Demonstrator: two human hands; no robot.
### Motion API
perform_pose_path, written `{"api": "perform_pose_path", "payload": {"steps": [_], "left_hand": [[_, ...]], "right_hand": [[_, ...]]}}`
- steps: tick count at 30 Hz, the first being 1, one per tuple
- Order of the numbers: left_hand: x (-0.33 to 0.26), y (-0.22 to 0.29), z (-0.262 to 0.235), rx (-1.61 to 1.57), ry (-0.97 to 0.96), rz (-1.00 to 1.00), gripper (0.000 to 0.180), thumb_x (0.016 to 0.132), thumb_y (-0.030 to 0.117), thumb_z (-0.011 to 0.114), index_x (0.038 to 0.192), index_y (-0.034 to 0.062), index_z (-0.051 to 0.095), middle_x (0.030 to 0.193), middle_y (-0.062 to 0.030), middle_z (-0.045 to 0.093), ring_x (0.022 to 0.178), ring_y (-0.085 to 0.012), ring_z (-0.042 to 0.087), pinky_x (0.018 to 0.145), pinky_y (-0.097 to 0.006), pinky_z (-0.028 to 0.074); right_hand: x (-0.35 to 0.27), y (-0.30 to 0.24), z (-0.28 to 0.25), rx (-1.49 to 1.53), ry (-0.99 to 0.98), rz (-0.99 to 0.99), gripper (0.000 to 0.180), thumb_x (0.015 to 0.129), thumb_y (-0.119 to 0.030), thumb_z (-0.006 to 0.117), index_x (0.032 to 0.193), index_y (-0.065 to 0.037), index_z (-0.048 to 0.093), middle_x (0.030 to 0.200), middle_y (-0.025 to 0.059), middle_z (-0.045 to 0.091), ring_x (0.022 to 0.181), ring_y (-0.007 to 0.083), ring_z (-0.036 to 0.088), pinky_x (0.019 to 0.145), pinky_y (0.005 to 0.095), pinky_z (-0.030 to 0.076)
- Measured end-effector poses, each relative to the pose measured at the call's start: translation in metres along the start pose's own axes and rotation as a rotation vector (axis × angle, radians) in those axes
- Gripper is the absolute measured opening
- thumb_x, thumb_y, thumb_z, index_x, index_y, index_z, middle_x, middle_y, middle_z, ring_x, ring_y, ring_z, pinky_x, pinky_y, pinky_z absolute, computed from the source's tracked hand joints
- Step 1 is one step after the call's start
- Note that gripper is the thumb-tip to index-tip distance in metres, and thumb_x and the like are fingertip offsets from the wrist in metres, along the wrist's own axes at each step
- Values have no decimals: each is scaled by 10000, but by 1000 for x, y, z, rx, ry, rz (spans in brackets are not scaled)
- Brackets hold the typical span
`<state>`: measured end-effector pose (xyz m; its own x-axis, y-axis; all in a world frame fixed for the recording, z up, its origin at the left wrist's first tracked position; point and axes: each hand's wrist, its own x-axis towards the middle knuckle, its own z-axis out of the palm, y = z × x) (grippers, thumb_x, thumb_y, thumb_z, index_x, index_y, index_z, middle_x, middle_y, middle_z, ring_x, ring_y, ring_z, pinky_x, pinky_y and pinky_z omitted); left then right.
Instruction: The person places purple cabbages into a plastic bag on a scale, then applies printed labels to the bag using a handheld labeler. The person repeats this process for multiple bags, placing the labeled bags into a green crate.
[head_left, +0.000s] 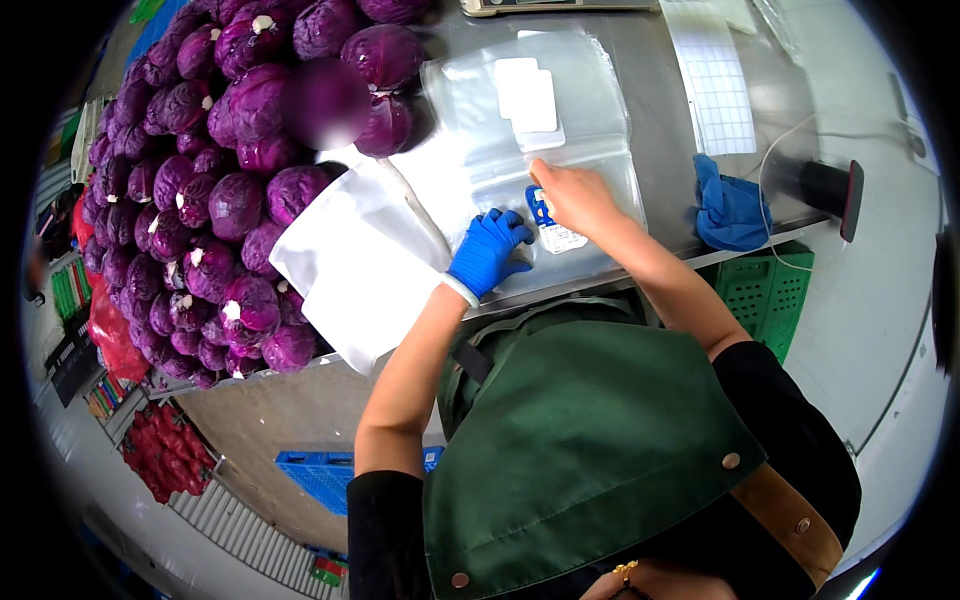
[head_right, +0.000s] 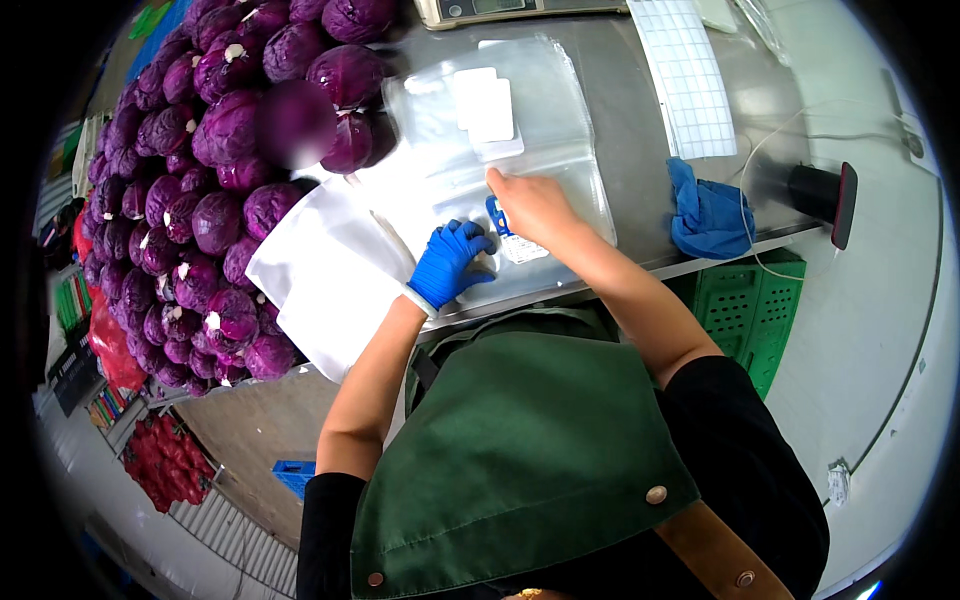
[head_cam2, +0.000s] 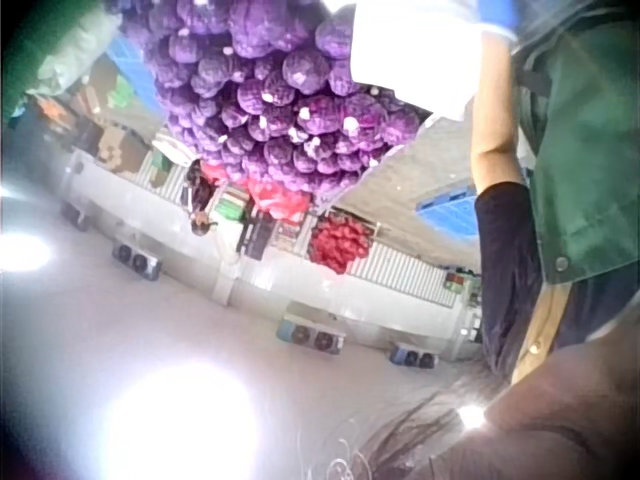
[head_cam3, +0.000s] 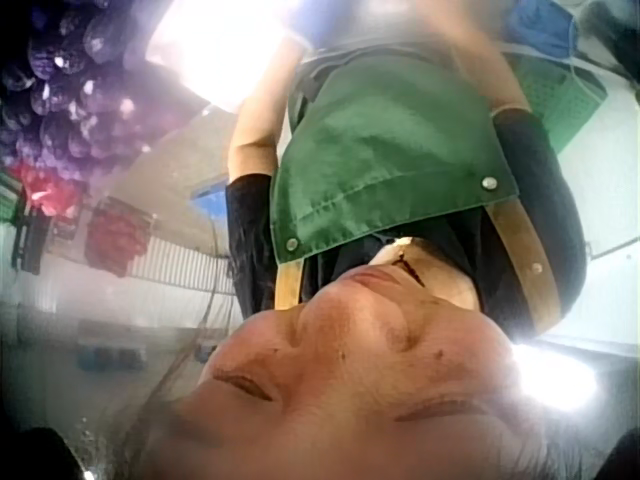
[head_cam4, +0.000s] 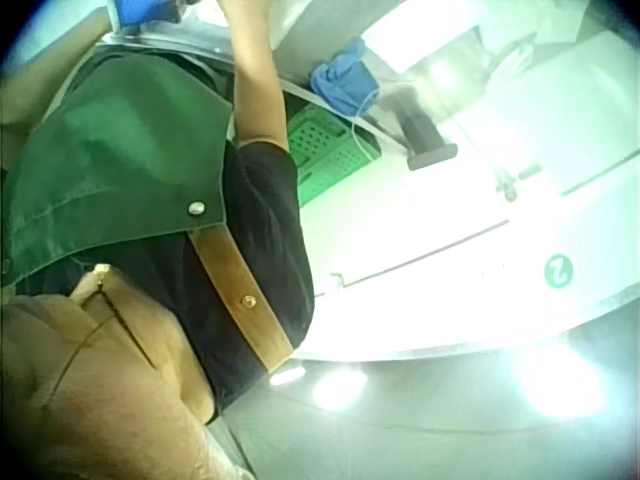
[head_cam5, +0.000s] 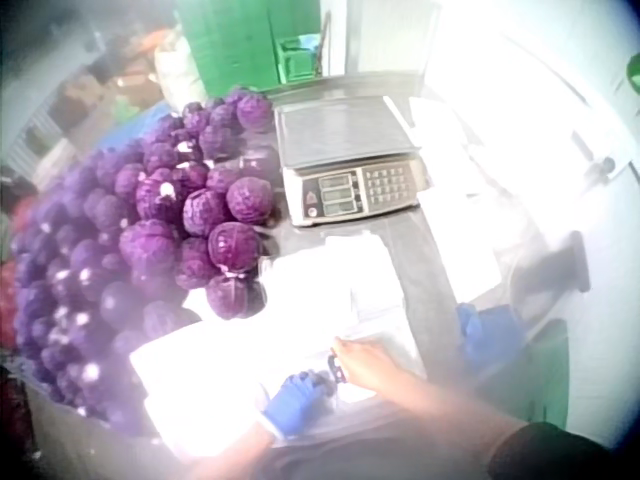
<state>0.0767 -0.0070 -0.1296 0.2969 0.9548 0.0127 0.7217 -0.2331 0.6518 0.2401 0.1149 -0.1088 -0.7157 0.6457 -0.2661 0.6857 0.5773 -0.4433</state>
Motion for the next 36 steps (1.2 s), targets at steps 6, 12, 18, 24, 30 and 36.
{"api": "perform_pose_path", "payload": {"steps": [6,12,18,24,30,36], "left_hand": [[5,-23,2,-234,-75,-17,215,761,190,737,951,92,719,886,-77,663,782,-273,605,731,-365,497],[12,-35,-33,-1025,131,-643,226,914,98,541,1065,-10,670,917,-58,676,789,-128,612,727,-265,492],[15,-35,-66,-843,967,-448,109,916,53,545,855,-15,604,832,-47,609,745,-114,533,712,-246,432],[-10,-3,-20,-134,-92,-62,330,679,190,808,958,102,657,1003,-83,601,918,-318,557,796,-399,462],[-5,-22,-5,-288,-102,-108,156,722,169,770,819,56,721,855,-109,667,804,-318,579,742,-388,469],[-4,-31,-9,-699,-118,-391,153,845,164,694,895,22,715,891,-81,691,771,-210,615,740,-306,477]], "right_hand": [[-2,12,-35,384,32,142,260,853,-155,670,999,-21,502,760,118,649,700,246,647,607,361,499],[-25,-5,-100,1462,-63,22,118,913,-63,596,988,-54,506,788,18,567,683,79,536,613,219,447],[-5,2,-33,808,-81,-61,148,866,-24,600,956,-45,484,891,72,590,785,191,587,684,314,474],[11,9,22,226,104,-228,213,809,-79,641,940,-43,477,883,125,569,849,319,601,692,445,453],[-4,18,-28,225,141,-12,253,806,-160,696,947,-63,509,884,96,605,808,303,614,665,411,475],[-34,79,-73,417,558,326,312,818,-223,726,1034,-67,565,919,106,637,821,284,625,733,386,493]]}}
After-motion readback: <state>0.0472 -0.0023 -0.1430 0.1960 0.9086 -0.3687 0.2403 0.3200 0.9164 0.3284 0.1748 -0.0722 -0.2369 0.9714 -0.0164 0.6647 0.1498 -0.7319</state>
